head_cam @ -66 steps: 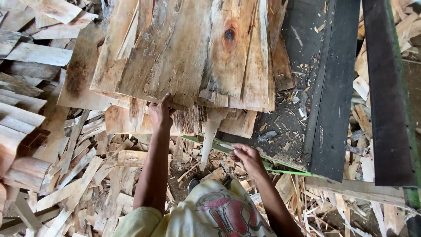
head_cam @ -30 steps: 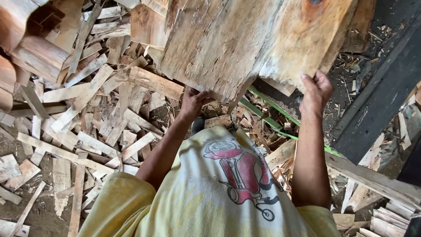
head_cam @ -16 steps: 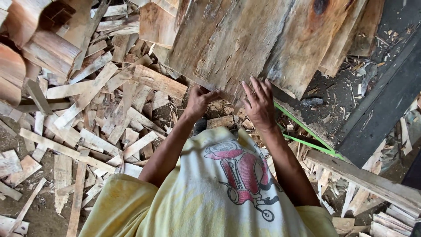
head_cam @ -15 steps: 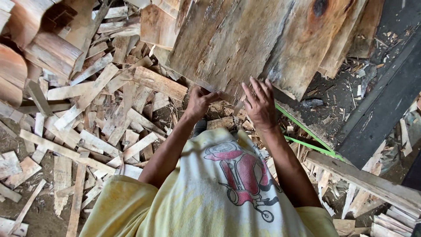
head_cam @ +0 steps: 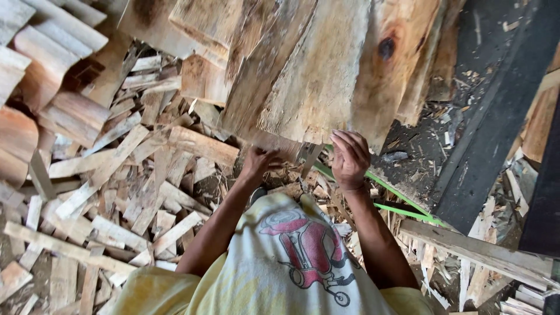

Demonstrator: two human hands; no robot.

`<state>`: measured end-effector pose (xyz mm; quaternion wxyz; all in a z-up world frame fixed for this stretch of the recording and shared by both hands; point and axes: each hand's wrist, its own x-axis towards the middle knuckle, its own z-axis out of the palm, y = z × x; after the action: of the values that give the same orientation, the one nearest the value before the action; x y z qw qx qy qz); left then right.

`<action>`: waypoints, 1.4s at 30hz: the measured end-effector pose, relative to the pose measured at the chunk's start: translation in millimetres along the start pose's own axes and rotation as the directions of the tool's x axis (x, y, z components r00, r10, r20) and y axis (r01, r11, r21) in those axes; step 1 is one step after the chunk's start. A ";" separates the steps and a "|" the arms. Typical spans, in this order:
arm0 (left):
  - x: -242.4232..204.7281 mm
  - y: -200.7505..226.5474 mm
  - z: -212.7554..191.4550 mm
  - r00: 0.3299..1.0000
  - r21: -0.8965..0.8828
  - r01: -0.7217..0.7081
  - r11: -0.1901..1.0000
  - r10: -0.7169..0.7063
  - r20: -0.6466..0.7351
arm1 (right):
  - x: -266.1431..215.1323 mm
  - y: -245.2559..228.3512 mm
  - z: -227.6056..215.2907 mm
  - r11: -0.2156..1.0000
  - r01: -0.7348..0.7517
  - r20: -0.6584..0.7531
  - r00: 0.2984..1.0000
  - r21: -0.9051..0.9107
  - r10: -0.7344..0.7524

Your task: Trimming the edges of thin wood planks using a mechanical shear.

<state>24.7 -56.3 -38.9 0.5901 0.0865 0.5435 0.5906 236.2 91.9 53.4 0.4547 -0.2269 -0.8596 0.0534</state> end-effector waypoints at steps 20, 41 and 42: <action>27.3 31.4 58.1 0.916 -0.124 0.257 0.958 -0.201 0.347 | -82.1 -72.0 -114.4 0.431 -0.821 0.275 0.542 0.374 0.794; -124.7 -131.6 272.0 0.920 -0.217 0.180 0.959 -0.086 0.383 | -137.0 -9.0 -296.7 0.143 -0.982 0.367 0.089 -0.122 0.926; -131.8 -143.5 286.6 0.915 -0.226 0.150 0.963 -0.049 0.400 | -150.9 -6.9 -314.0 0.204 -0.976 0.366 0.163 -0.076 0.916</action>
<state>362.5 -47.1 38.3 0.7223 0.0991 0.3392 0.5945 559.8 -16.5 123.4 0.1864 -0.6594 -0.5813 0.4387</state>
